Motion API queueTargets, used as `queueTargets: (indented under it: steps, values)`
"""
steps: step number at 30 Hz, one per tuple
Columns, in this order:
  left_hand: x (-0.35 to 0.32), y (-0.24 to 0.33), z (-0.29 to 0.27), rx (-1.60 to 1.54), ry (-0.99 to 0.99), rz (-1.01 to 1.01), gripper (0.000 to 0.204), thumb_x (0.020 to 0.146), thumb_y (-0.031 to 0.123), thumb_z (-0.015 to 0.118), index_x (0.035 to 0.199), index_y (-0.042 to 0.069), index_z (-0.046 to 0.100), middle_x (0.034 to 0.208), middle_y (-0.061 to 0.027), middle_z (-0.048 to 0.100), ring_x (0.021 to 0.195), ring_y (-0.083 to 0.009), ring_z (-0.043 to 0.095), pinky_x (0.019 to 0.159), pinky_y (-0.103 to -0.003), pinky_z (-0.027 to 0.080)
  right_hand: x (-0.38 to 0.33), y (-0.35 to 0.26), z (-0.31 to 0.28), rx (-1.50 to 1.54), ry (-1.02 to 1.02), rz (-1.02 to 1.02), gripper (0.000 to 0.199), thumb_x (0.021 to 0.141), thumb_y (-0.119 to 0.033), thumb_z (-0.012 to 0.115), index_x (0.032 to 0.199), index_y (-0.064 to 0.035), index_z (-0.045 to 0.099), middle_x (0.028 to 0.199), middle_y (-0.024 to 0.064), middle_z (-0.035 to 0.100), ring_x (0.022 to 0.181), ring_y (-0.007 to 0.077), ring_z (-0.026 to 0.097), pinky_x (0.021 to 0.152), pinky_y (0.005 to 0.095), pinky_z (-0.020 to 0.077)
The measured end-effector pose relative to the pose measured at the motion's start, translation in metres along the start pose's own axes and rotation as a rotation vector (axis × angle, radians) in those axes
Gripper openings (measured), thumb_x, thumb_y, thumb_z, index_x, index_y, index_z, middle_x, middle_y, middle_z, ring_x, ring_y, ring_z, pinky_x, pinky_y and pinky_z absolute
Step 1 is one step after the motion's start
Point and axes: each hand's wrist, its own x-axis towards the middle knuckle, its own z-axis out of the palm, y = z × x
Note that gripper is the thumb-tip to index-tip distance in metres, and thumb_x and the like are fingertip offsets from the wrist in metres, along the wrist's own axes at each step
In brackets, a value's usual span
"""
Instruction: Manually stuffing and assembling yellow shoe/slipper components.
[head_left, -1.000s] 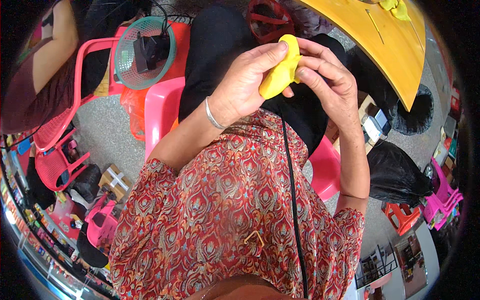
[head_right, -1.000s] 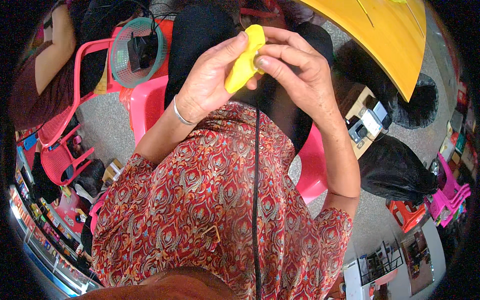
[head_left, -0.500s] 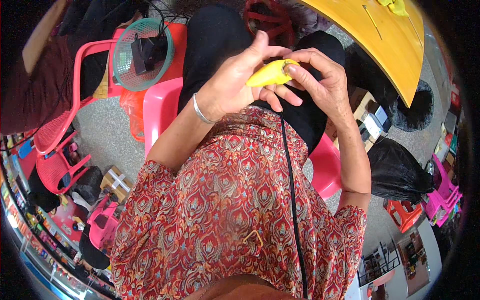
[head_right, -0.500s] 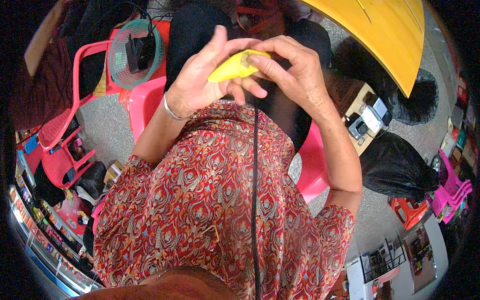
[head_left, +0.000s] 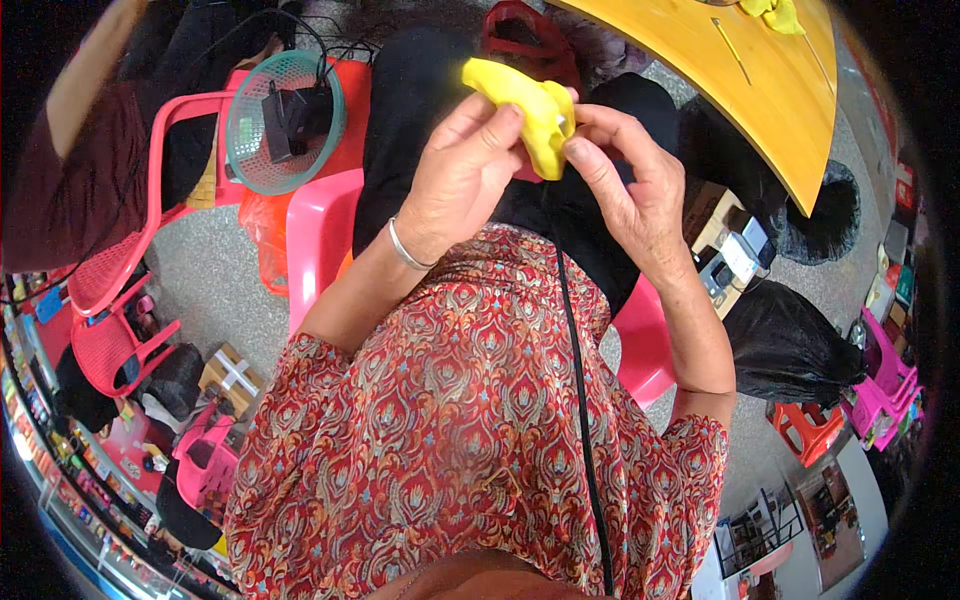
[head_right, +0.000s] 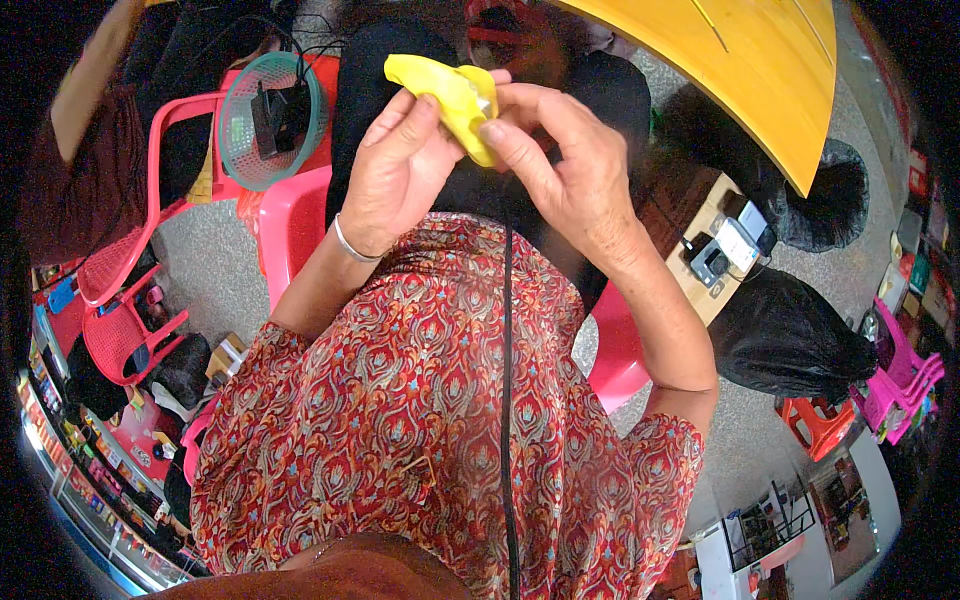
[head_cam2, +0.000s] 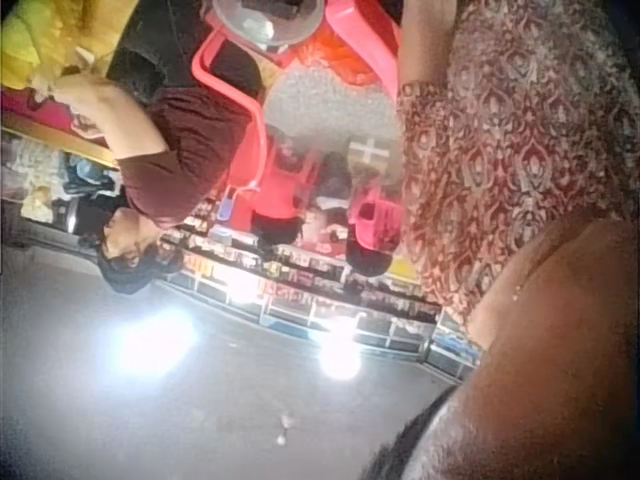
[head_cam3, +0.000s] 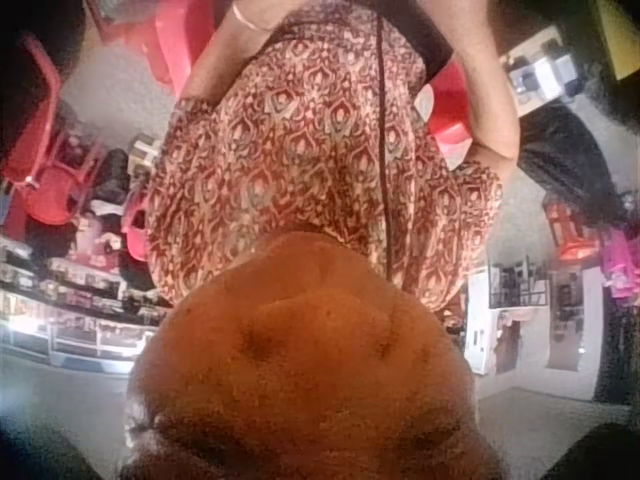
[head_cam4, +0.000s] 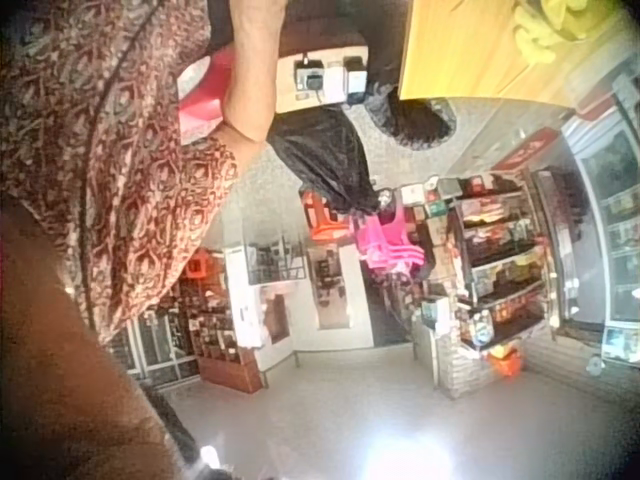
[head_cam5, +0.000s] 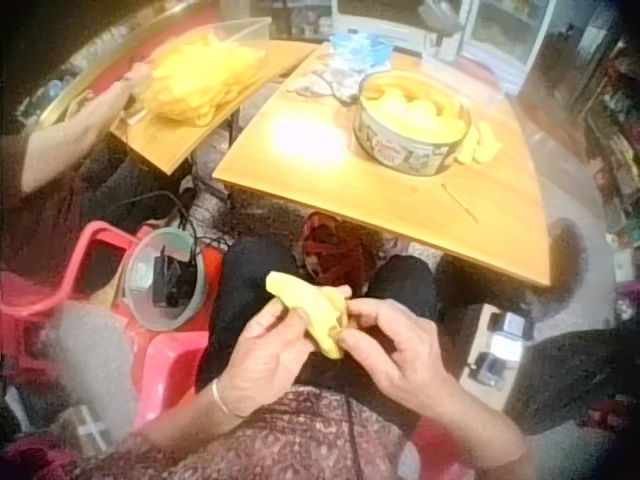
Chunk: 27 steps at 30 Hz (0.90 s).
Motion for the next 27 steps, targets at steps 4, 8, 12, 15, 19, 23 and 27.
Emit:
queueTargets:
  steps: [4,8,12,15,19,23,27]
  values:
    - [0.001,0.0,-0.009,-0.204,-0.045,-0.1,0.035,0.098,0.023,0.048,0.125,0.0,0.049,0.123,-0.0138,0.056,0.114,-0.0233,0.055,0.096,-0.039,0.045,0.007,0.003,-0.009,-0.226,0.001,-0.294,0.03,0.074,-0.016,0.075,0.102,-0.006,0.067,0.088,0.0067,0.064,0.082,0.0226,0.061,0.074,0.0311,0.0492]
    - [-0.001,-0.004,-0.003,-0.128,-0.051,-0.052,0.034,0.098,0.022,0.049,0.124,0.0,0.05,0.122,-0.0148,0.056,0.115,-0.0248,0.055,0.095,-0.038,0.046,0.005,-0.002,-0.008,-0.287,-0.045,-0.274,0.032,0.068,-0.017,0.078,0.099,-0.0112,0.069,0.104,0.0086,0.058,0.095,0.0257,0.055,0.08,0.034,0.0467]
    - [-0.001,-0.001,0.0,-0.045,-0.114,-0.038,0.032,0.098,0.019,0.05,0.123,0.0,0.051,0.122,-0.0144,0.057,0.114,-0.0247,0.055,0.095,-0.037,0.046,0.004,0.001,-0.011,-0.206,-0.058,-0.207,0.024,0.07,-0.014,0.078,0.092,-0.01,0.069,0.109,0.0091,0.057,0.097,0.0255,0.055,0.082,0.0344,0.0463]
    - [0.001,-0.003,-0.001,-0.05,-0.07,-0.011,0.031,0.097,0.017,0.051,0.122,0.0,0.051,0.12,-0.0134,0.058,0.112,-0.0243,0.057,0.096,-0.037,0.046,0.005,0.006,-0.008,-0.094,-0.09,-0.168,0.021,0.071,-0.012,0.077,0.09,-0.0075,0.069,0.108,0.0095,0.058,0.097,0.0237,0.057,0.082,0.0328,0.0473]
    - [-0.001,-0.008,-0.005,-0.106,-0.021,-0.049,0.031,0.097,0.016,0.052,0.123,-0.001,0.051,0.118,-0.0126,0.058,0.11,-0.0239,0.058,0.096,-0.038,0.045,0.007,0.008,-0.008,-0.075,0.005,-0.175,0.023,0.072,-0.011,0.077,0.093,-0.0046,0.068,0.106,0.0103,0.059,0.093,0.023,0.061,0.08,0.0308,0.0492]
    - [-0.001,-0.002,0.003,-0.03,-0.096,-0.064,0.038,0.096,0.016,0.053,0.129,-0.001,0.046,0.122,-0.0136,0.056,0.114,-0.0232,0.055,0.101,-0.038,0.042,0.003,0.007,-0.005,0.006,-0.047,-0.091,0.026,0.073,-0.014,0.076,0.097,-0.0061,0.069,0.111,0.0109,0.058,0.098,0.0237,0.059,0.084,0.032,0.0479]
    - [-0.001,0.006,0.002,0.011,-0.158,-0.083,0.044,0.095,0.018,0.054,0.132,-0.002,0.042,0.13,-0.0198,0.051,0.121,-0.0252,0.051,0.105,-0.039,0.038,0.005,0.008,-0.012,-0.045,-0.11,-0.137,0.033,0.074,-0.02,0.076,0.105,-0.0117,0.07,0.123,0.0129,0.055,0.109,0.0267,0.053,0.093,0.0369,0.0432]
